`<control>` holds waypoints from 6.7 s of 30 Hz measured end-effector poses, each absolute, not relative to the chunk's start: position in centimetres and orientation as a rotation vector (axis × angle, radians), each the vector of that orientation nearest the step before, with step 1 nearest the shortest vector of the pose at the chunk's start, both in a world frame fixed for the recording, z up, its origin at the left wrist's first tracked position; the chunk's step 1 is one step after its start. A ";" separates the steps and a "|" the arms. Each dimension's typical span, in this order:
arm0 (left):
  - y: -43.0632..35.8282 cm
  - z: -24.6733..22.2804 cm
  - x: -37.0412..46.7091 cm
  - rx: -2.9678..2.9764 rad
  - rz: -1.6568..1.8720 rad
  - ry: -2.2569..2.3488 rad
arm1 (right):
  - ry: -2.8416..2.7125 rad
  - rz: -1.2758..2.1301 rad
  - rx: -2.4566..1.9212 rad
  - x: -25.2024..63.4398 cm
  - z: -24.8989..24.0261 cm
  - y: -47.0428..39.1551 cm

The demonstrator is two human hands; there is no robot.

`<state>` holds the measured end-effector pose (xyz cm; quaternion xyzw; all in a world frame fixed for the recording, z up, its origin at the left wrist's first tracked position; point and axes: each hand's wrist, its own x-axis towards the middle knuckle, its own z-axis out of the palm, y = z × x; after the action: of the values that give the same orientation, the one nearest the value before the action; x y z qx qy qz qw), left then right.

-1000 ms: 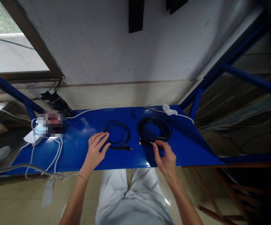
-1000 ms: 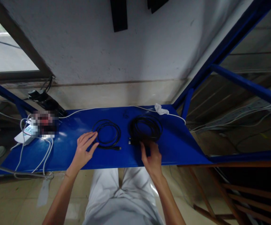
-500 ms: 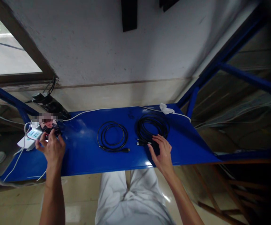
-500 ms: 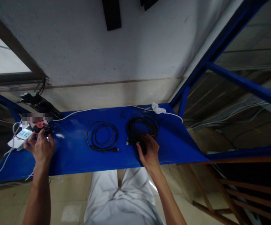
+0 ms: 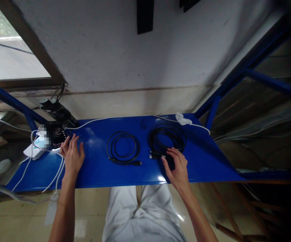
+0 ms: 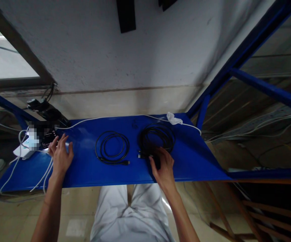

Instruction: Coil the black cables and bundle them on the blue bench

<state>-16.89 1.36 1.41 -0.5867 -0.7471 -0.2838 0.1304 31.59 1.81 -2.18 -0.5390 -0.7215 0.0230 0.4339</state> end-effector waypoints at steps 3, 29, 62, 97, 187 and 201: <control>1.1 0.5 -16.0 -1.739 -0.878 -2.196 | -1.811 0.058 -1.353 31.5 -2.1 1.9; 1.5 -2.3 -17.5 -1.845 -0.827 -2.090 | -1.854 -0.038 -1.469 31.5 -3.1 2.3; 1.0 -1.7 -16.9 -1.850 -0.812 -2.126 | -2.169 -0.142 -1.509 34.7 0.6 4.7; 1.1 -1.8 -17.3 -1.885 -0.811 -2.106 | -2.173 -0.204 -1.467 35.3 0.3 9.8; -7.7 5.7 10.8 -1.837 -3.342 -2.591 | -1.900 0.457 -1.142 26.6 7.4 -1.9; -7.1 5.9 11.5 -1.849 -3.360 -2.544 | -1.795 0.744 -0.987 25.4 6.8 -3.4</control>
<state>11.46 -7.06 5.90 -0.2993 -0.4119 -0.5439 -0.6671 25.44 -3.36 6.80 -0.4014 -0.7302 0.3025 0.4628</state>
